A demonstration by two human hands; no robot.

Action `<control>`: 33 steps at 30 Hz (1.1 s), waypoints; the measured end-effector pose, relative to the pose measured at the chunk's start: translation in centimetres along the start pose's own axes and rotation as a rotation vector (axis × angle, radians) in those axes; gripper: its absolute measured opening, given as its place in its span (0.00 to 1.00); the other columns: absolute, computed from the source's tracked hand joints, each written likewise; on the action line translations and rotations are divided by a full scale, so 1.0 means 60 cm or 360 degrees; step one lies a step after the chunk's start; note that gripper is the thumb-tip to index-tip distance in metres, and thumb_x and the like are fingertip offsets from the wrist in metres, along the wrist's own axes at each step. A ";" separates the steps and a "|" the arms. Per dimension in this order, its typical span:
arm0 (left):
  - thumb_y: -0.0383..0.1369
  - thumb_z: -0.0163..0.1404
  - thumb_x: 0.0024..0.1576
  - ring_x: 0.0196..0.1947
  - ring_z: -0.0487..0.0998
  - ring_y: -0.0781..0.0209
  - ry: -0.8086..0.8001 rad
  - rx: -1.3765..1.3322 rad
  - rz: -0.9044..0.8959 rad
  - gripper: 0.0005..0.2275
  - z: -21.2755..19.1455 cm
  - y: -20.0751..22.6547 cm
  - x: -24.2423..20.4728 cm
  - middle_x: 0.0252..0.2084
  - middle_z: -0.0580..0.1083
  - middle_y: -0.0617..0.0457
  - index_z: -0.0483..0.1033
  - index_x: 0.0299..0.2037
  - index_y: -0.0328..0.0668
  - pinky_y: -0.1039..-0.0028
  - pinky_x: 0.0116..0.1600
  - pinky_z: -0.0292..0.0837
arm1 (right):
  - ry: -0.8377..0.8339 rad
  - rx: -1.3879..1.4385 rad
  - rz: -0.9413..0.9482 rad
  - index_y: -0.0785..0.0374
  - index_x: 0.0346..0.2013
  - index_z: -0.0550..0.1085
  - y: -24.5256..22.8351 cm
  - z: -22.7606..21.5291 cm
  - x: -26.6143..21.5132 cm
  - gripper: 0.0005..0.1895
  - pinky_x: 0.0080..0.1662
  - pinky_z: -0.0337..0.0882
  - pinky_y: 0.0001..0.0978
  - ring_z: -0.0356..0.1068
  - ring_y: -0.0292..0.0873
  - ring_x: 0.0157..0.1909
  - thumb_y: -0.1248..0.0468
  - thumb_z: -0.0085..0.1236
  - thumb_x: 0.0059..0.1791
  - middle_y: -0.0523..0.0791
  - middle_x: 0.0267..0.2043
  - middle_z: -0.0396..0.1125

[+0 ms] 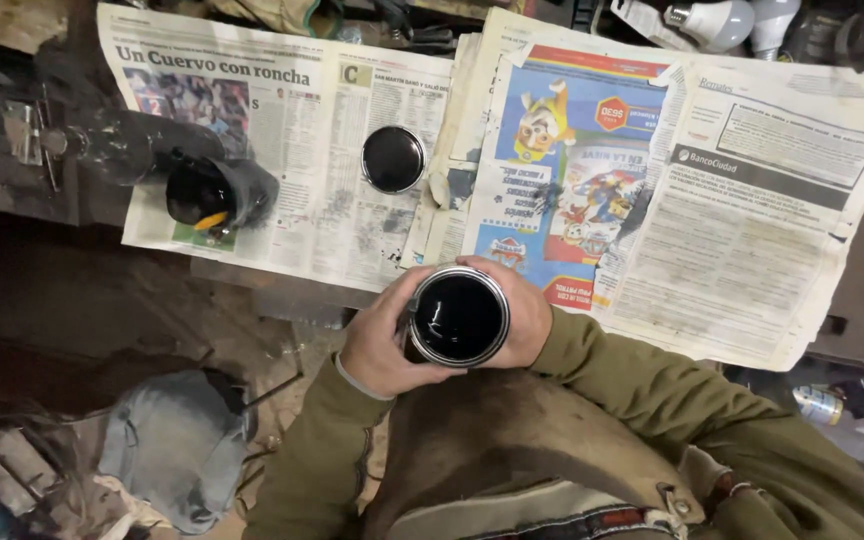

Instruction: Stirring a can of black paint and cleaning a small metal part with a paintbrush in a workshop.

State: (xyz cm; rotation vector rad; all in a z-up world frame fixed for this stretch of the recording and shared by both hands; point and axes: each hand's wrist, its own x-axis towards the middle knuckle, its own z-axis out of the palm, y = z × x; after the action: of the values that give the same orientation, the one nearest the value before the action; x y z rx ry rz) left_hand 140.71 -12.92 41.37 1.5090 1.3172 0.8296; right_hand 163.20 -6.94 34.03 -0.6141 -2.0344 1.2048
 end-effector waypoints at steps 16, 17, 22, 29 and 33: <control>0.48 0.42 0.65 0.13 0.61 0.66 0.0808 -0.1225 -0.1043 0.19 0.026 -0.265 -0.133 0.18 0.63 0.52 0.73 0.37 0.38 0.71 0.21 0.64 | 0.0403 -0.0320 0.0391 0.64 0.61 0.66 0.034 -0.076 0.001 0.52 0.59 0.72 0.39 0.74 0.48 0.57 0.57 0.83 0.28 0.50 0.56 0.71; 0.48 0.42 0.65 0.13 0.61 0.66 0.0835 -0.1218 -0.1027 0.19 0.047 -0.286 -0.136 0.18 0.63 0.52 0.73 0.37 0.38 0.71 0.21 0.64 | 0.0395 -0.0309 0.0365 0.64 0.61 0.66 0.054 -0.081 -0.009 0.52 0.59 0.72 0.39 0.74 0.48 0.57 0.57 0.83 0.28 0.50 0.56 0.71; 0.45 0.45 0.69 0.30 0.74 0.49 0.0901 0.0079 -0.0397 0.17 0.047 -0.271 -0.100 0.30 0.74 0.47 0.73 0.44 0.36 0.59 0.37 0.72 | 0.0566 -0.0412 0.0264 0.68 0.65 0.61 0.103 -0.092 -0.029 0.54 0.60 0.70 0.43 0.70 0.53 0.60 0.61 0.77 0.28 0.53 0.58 0.67; 0.43 0.48 0.62 0.43 0.78 0.34 0.1026 0.0690 -0.0760 0.16 -0.037 -0.290 -0.007 0.42 0.79 0.37 0.74 0.49 0.37 0.52 0.47 0.70 | 0.0552 -0.0508 0.0382 0.68 0.65 0.59 0.108 -0.080 -0.030 0.57 0.57 0.72 0.42 0.71 0.53 0.58 0.60 0.77 0.26 0.54 0.57 0.68; 0.41 0.51 0.60 0.43 0.78 0.36 0.1206 0.1084 -0.0335 0.18 -0.093 -0.298 -0.015 0.44 0.78 0.35 0.76 0.52 0.34 0.53 0.47 0.73 | 0.0471 -0.0523 0.0419 0.68 0.66 0.58 0.111 -0.082 -0.027 0.58 0.58 0.71 0.43 0.71 0.53 0.59 0.60 0.77 0.26 0.54 0.57 0.68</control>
State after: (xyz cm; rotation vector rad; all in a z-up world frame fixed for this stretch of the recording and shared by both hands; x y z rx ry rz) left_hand 129.25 -12.84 26.53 1.5561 2.4654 0.8992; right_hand 168.31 -2.23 29.29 -1.1769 -1.9490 0.8586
